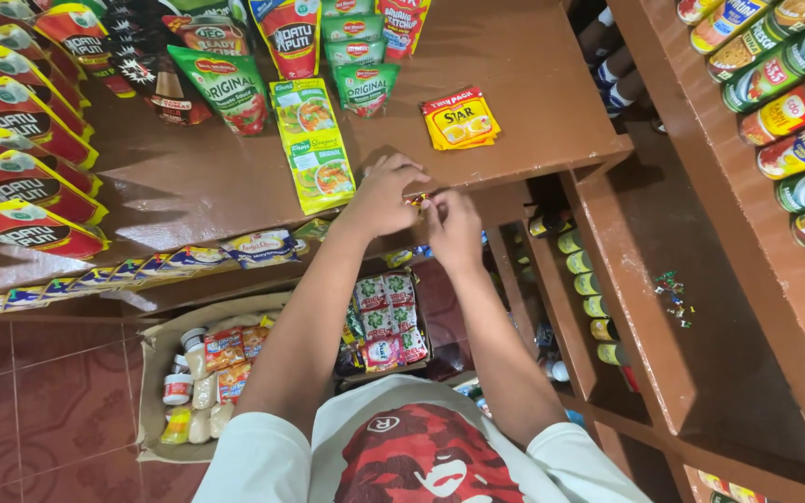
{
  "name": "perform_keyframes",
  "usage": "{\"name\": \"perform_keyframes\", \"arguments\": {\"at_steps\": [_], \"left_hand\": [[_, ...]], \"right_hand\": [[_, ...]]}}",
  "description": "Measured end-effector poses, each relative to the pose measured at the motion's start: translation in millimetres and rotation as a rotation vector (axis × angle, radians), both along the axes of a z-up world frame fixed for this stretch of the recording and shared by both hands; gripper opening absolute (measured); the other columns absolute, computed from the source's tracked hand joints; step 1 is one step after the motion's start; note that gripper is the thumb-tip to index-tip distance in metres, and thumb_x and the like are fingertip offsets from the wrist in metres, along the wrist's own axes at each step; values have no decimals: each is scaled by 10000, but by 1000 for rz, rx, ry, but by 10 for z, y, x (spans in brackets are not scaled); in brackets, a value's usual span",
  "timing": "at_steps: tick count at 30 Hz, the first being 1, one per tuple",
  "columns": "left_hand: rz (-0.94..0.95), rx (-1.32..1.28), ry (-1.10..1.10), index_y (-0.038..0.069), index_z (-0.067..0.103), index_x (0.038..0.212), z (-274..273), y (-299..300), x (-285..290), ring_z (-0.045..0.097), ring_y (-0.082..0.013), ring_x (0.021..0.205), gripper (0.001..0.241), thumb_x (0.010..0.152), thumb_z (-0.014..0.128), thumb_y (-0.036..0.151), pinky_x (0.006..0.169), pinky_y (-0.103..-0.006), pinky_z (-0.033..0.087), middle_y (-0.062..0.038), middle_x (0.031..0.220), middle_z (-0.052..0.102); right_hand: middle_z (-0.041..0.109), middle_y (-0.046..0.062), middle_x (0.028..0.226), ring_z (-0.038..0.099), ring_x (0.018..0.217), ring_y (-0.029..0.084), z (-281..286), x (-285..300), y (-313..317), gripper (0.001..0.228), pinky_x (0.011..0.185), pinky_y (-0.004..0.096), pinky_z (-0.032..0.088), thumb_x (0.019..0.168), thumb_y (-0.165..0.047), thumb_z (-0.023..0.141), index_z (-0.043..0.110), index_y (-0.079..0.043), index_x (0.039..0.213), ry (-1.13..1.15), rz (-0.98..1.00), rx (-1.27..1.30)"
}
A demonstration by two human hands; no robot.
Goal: Organizing and stocking small product packets and food items on wooden shelves in a grocery store or pantry setting.
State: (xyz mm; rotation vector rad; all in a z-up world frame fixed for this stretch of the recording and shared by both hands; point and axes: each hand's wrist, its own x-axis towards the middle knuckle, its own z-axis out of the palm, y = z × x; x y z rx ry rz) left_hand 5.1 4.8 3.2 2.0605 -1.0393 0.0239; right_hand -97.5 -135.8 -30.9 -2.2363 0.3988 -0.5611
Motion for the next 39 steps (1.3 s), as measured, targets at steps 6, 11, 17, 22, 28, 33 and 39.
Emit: {"name": "perform_keyframes", "arguments": {"at_steps": [6,11,17,22,28,33,39], "left_hand": [[6,-44,45,103,753,1109,-280,-30,130,558,-340,1250,377,748,662,37,1063,-493,421,-78,1273,658],[-35,-47,39,110,741,1113,-105,-20,91,562,-344,1241,392,724,709,74,1051,-496,430,-81,1257,653],[-18,73,-5,119,701,1153,20,-9,1,530,-354,1218,528,643,834,139,983,-537,420,-102,1233,600],[-2,98,-28,138,694,1184,-95,-24,48,523,-343,1236,566,642,856,123,992,-552,416,-90,1251,588],[-23,87,-7,127,699,1179,-79,-24,5,524,-352,1245,559,646,863,157,1009,-556,413,-95,1259,588],[5,81,3,108,703,1173,-27,-30,-15,524,-368,1237,542,662,840,228,1008,-561,413,-112,1254,601],[52,42,1,95,680,1205,-65,-102,15,567,-376,1187,494,744,743,258,1002,-521,444,-139,1195,657]], "right_hand": [[660,148,1248,545,1310,397,89,-11,-157,319,1102,499,439,837,-146,841,744,-99,1137,-342,104,-355],[667,121,1246,574,1314,347,-20,0,-185,304,1099,510,448,884,-175,826,755,-119,1173,-295,89,-429],[668,126,1263,568,1309,365,144,-34,-96,287,969,506,469,872,-170,795,746,-121,1150,-165,57,-362],[664,118,1252,568,1297,369,95,4,-57,265,994,502,490,879,-154,786,742,-120,1139,-157,26,-318],[652,142,1278,559,1286,397,106,-27,-40,252,1037,473,492,876,-123,773,729,-101,1122,-180,6,-254],[566,218,1366,466,1352,452,201,-139,-102,462,1105,495,425,814,-94,779,654,-58,1258,-171,166,-316],[575,208,1358,476,1329,431,253,-140,-230,542,1115,478,416,761,-88,788,649,-70,1284,-89,260,-294]]}}
